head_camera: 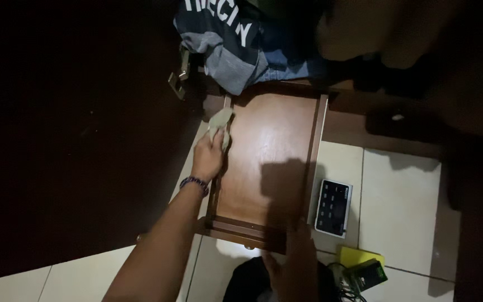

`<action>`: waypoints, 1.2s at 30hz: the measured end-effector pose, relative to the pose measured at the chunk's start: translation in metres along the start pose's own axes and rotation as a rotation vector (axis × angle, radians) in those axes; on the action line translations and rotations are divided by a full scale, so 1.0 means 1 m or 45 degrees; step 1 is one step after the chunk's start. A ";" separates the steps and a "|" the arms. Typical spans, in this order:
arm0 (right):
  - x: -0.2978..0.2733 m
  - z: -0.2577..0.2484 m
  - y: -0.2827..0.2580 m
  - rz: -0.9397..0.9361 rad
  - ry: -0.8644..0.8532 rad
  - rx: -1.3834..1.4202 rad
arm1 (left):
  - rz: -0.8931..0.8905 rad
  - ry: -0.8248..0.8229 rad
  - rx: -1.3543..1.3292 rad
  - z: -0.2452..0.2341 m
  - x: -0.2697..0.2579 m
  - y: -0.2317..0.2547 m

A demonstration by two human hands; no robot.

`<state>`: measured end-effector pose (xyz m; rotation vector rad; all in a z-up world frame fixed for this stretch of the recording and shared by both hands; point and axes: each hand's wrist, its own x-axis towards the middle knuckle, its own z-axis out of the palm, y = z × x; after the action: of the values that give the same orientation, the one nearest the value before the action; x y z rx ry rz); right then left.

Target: The person organizes various electronic items and accessories inside a wooden drawer. They place a digital device, a yellow box, a plastic-wrapped item, and several cables into the drawer, arranging them neatly.

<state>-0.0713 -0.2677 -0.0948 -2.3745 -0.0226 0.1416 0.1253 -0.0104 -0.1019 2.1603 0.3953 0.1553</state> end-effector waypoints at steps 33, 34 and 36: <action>-0.032 -0.032 -0.038 0.048 0.059 0.476 | -0.715 -0.390 -0.136 -0.080 -0.200 0.068; -0.040 -0.028 -0.047 0.010 0.011 0.569 | -0.949 -0.563 -0.328 -0.076 -0.204 0.082; -0.059 -0.023 -0.061 -0.071 -0.085 0.759 | -1.426 -0.895 -0.704 -0.069 -0.214 0.103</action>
<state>-0.1257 -0.2429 -0.0306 -1.7723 -0.0686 0.1733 -0.0703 -0.0843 0.0290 1.0985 0.9278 -0.9695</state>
